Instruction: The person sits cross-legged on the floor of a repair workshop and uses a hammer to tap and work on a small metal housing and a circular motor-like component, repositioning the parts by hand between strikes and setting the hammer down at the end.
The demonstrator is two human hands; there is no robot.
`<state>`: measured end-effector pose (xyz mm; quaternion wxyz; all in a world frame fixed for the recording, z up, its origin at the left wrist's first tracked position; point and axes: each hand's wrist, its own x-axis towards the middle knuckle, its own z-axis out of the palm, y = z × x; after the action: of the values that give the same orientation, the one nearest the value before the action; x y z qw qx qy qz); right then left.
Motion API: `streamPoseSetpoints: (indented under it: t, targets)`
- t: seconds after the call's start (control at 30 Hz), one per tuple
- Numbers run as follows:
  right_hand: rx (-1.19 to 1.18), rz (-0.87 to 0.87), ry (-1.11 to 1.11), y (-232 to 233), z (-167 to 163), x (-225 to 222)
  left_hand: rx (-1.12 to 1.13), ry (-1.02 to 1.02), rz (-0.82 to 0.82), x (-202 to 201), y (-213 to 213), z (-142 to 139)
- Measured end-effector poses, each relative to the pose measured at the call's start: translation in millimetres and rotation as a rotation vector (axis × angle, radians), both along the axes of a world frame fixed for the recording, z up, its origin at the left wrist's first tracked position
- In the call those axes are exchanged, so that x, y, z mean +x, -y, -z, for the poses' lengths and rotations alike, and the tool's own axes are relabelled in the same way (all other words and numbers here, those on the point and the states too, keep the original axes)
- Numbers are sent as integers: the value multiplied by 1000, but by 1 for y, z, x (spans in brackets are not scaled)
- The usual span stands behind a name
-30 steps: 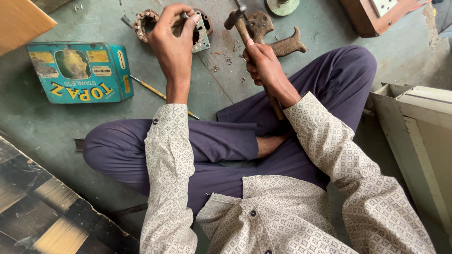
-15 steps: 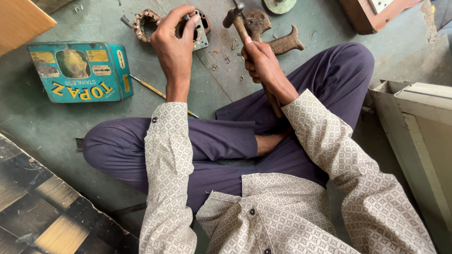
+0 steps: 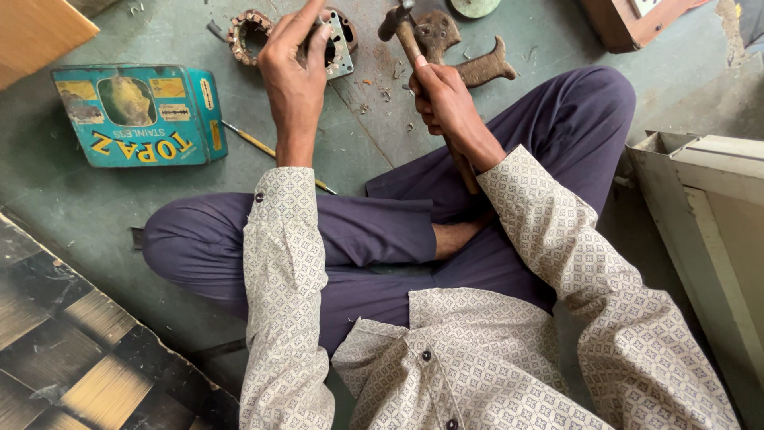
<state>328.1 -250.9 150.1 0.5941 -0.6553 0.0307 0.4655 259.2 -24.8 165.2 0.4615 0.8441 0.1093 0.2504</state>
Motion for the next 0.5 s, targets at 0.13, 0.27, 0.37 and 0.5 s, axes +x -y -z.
streamPoseSetpoints:
  t: [0.13,0.27,0.37,0.5]
  targets:
    - [9,4,2,2,3,0,17,26,-6,0,3,-2]
    - [44,31,9,3,0,1,-26,6,-27,2,2,-1]
    - [88,50,94,5,-13,-1,-59,22,-37,2,1,1]
    - [161,34,411,4,-41,-5,3,38,-107,0,1,5]
